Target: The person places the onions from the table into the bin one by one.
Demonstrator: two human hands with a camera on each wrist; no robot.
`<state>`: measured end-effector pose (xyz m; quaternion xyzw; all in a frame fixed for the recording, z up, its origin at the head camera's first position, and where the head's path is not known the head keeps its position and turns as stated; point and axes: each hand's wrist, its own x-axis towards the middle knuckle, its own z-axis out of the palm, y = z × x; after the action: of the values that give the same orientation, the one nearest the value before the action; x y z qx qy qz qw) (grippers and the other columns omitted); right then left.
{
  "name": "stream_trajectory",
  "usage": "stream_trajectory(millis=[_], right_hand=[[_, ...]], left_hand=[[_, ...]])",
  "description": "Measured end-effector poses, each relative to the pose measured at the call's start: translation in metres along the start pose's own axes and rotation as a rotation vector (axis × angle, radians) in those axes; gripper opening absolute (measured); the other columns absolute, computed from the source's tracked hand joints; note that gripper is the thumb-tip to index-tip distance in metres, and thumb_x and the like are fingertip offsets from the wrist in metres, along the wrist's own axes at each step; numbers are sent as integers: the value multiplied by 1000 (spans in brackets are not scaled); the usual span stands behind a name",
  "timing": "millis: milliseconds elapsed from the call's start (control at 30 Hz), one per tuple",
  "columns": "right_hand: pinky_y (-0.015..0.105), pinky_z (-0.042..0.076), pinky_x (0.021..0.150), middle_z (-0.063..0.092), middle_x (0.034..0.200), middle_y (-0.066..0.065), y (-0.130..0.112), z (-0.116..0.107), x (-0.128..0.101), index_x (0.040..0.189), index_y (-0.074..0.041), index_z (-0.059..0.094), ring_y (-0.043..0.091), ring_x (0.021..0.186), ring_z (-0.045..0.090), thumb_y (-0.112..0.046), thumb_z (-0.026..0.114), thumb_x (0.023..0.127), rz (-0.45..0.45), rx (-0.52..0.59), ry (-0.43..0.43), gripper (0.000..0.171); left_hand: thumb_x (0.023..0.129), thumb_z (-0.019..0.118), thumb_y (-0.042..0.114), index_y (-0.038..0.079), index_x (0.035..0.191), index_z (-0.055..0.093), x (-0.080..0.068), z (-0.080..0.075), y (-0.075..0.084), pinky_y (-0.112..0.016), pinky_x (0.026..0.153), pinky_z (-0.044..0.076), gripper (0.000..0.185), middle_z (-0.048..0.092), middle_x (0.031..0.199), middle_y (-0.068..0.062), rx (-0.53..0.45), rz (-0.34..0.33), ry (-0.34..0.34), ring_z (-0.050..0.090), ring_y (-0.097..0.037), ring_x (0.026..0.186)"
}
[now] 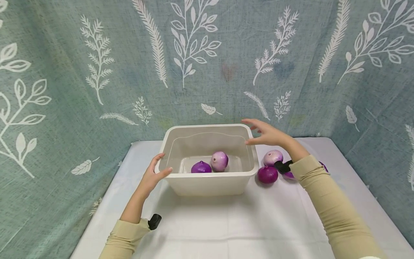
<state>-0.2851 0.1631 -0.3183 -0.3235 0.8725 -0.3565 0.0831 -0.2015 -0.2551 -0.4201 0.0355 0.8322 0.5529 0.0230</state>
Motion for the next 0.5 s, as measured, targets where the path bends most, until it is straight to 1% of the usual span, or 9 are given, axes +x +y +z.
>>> stream_trajectory(millis=[133,300,500], right_hand=[[53,31,100,27,146,17,15,0,-13,144,-8,25,37,124,37,-24,67,83,28,28,33,76],[54,31,99,27,145,20,37,3,-32,144,-7,23,38,124,37,-23,66,84,73,80,57,75],[55,31,99,27,145,19,60,13,-51,144,-5,22,38,124,36,-22,64,85,108,129,75,74]], left_hand=[[86,61,28,21,145,20,-1,0,0,-64,102,16,72,8,153,-9,6,-10,-2,5,-34,139],[86,61,27,21,145,20,-1,-1,0,-64,101,16,72,8,153,-10,10,-15,1,5,-35,139],[86,61,28,22,145,19,-1,-1,1,-64,101,17,73,7,153,-10,11,-18,-5,5,-35,139]])
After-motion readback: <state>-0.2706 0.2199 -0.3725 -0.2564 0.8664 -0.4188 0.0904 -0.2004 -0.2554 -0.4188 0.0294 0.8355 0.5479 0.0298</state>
